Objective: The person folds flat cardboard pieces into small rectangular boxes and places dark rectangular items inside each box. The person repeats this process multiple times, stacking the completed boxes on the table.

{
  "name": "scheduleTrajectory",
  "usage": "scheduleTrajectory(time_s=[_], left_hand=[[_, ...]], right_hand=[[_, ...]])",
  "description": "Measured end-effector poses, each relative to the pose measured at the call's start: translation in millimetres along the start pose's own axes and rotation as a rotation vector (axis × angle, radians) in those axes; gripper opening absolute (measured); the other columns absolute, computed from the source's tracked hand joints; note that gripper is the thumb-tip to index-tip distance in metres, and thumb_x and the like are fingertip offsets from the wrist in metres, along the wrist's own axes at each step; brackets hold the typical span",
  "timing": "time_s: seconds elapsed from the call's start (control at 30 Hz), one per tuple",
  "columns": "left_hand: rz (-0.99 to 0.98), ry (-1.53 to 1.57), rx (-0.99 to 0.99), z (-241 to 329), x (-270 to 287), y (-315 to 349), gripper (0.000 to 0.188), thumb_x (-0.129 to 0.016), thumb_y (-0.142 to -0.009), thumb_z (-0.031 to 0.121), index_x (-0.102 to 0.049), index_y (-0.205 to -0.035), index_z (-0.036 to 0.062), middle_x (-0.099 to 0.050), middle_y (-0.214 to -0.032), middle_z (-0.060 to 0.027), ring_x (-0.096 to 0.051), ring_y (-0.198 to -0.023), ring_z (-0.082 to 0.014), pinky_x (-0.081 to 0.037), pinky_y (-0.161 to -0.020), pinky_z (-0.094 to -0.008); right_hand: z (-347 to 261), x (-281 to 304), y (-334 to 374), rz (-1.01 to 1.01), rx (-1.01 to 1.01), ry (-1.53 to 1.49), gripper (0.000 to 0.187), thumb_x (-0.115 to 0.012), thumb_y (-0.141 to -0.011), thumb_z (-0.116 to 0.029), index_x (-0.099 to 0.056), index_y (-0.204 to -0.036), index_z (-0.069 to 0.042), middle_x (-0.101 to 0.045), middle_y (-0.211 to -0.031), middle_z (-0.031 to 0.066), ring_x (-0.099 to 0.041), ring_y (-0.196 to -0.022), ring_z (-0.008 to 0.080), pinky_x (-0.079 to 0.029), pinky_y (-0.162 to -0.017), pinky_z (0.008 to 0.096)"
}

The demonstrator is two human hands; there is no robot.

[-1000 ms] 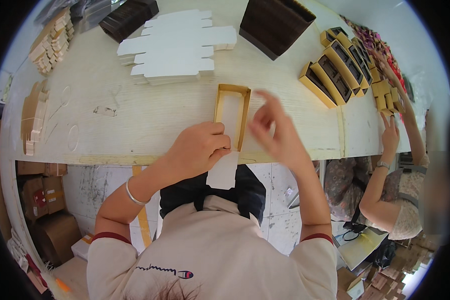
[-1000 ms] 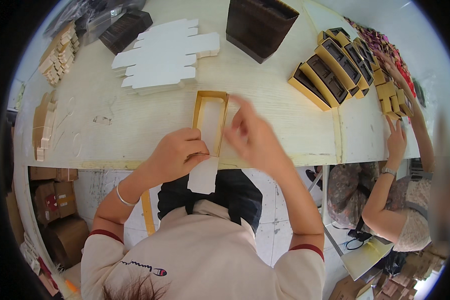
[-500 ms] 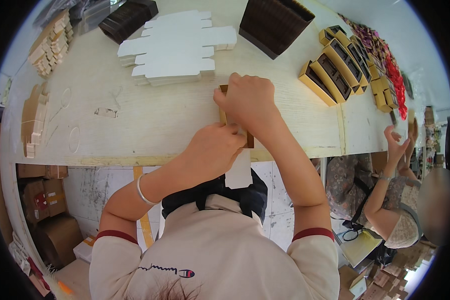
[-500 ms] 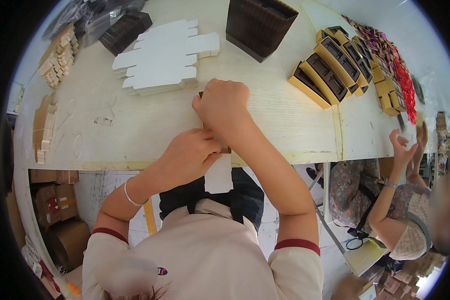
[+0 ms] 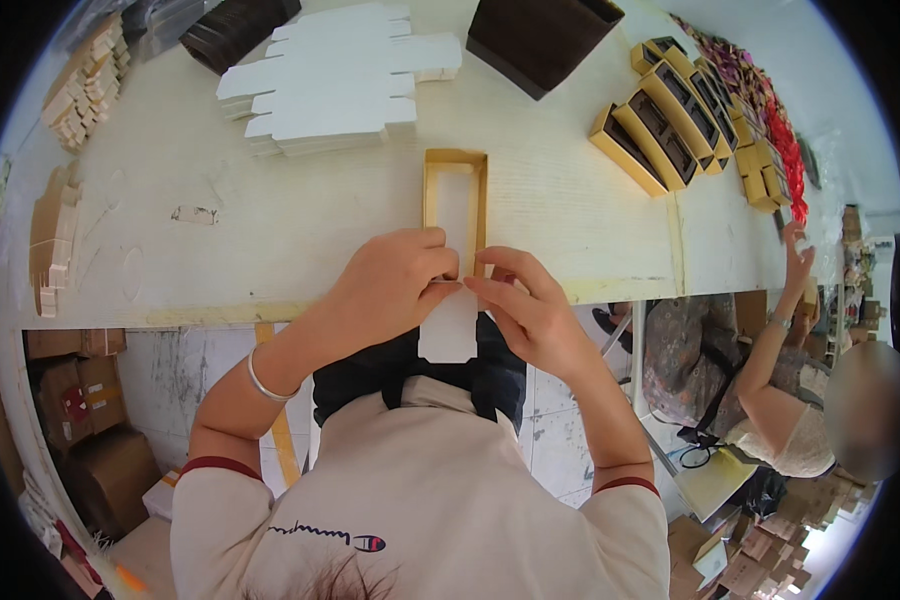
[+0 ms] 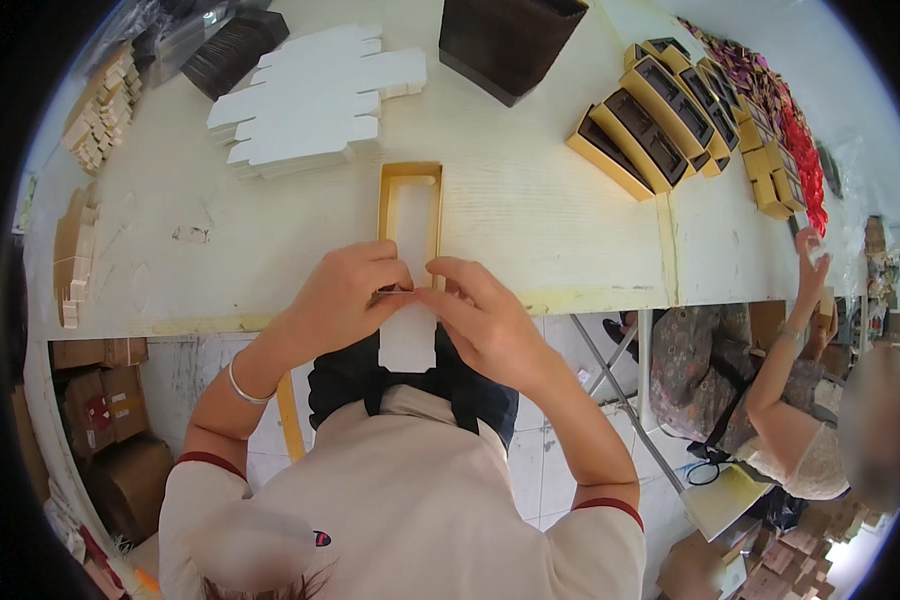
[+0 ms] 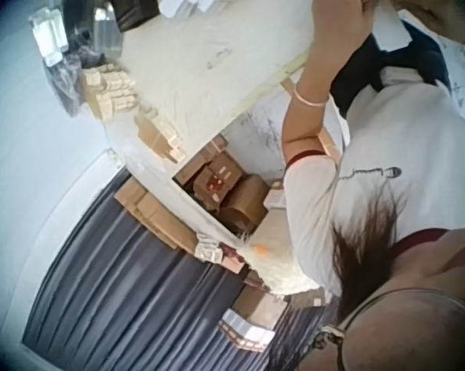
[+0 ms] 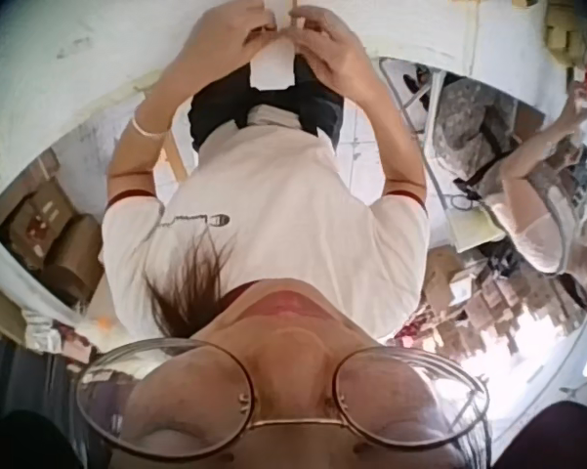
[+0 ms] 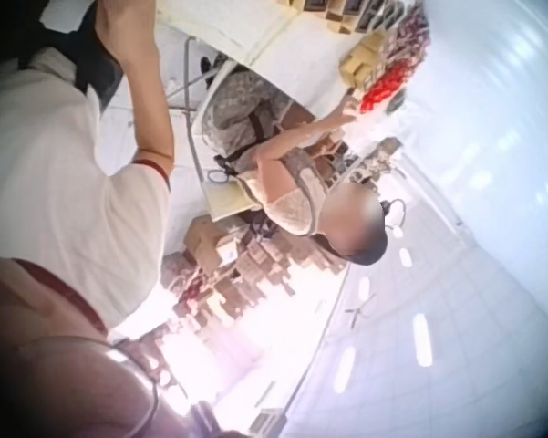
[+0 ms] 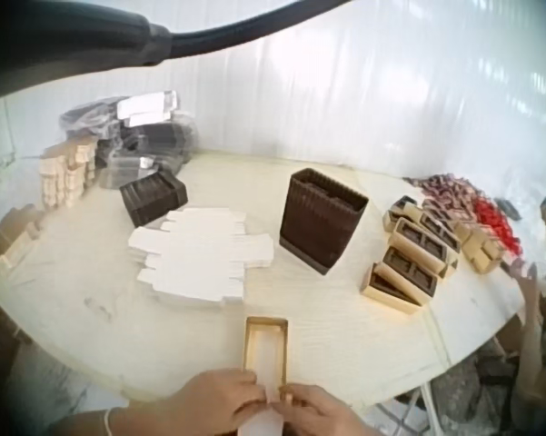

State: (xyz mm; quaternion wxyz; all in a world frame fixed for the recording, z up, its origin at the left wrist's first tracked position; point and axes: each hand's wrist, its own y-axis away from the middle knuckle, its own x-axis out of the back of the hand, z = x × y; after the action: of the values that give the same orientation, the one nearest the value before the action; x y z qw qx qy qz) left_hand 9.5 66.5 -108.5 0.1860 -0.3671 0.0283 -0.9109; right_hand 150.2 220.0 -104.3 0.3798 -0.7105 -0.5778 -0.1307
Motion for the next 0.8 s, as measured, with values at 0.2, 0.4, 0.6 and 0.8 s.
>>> scheduleTrajectory(time_s=[0.2, 0.4, 0.6, 0.8], left_hand=[[0.073, 0.1, -0.031, -2.4, -3.6, -0.4, 0.009, -0.069, -0.077, 0.0, -0.061, -0.078, 0.0017, -0.054, -0.075, -0.008, -0.055, -0.059, -0.0243, -0.045, -0.055, -0.0313], [-0.004, 0.14, 0.046, -2.9, 3.8, 1.3, 0.009, -0.069, -0.078, 0.0, -0.06, -0.078, 0.0012, -0.053, -0.074, -0.0071, -0.054, -0.059, -0.0198, -0.043, -0.054, -0.0285], [-0.152, 0.384, 0.126, 6.6, 15.2, -4.2, 0.016, -0.067, -0.085, 0.011, -0.057, -0.093, 0.0022, -0.057, -0.079, -0.0077, -0.054, -0.065, -0.017, -0.044, -0.06, -0.028], [-0.06, 0.42, 0.163, 4.3, 7.4, -1.8, 0.026, -0.062, -0.091, 0.015, -0.049, -0.11, 0.0034, -0.06, -0.095, -0.0142, -0.057, -0.07, -0.0266, -0.046, -0.066, -0.0345]], right_hand=[[5.3, -17.3, 4.6, 0.034, 0.047, -0.019, 0.039, -0.06, -0.07, 0.015, -0.063, -0.106, 0.001, -0.052, -0.114, 0.0155, -0.059, -0.087, 0.0279, -0.05, -0.072, 0.0352], [-5.3, -5.6, 13.3, -0.079, 0.2, 0.381, 0.051, -0.064, -0.062, 0.006, -0.061, -0.113, 0.003, -0.05, -0.128, 0.0184, -0.059, -0.097, 0.0309, -0.05, -0.08, 0.0403], [17.1, -17.3, 16.8, 0.123, 0.14, 0.09, 0.046, -0.069, -0.068, 0.005, -0.059, -0.112, 0.001, -0.057, -0.114, 0.015, -0.06, -0.09, 0.0271, -0.05, -0.075, 0.0353], [3.1, -27.9, -0.7, 0.36, -0.358, -0.563, 0.022, -0.07, -0.078, 0.005, -0.06, -0.097, -0.001, -0.057, -0.1, 0.0132, -0.054, -0.073, 0.0206, -0.047, -0.061, 0.027]])
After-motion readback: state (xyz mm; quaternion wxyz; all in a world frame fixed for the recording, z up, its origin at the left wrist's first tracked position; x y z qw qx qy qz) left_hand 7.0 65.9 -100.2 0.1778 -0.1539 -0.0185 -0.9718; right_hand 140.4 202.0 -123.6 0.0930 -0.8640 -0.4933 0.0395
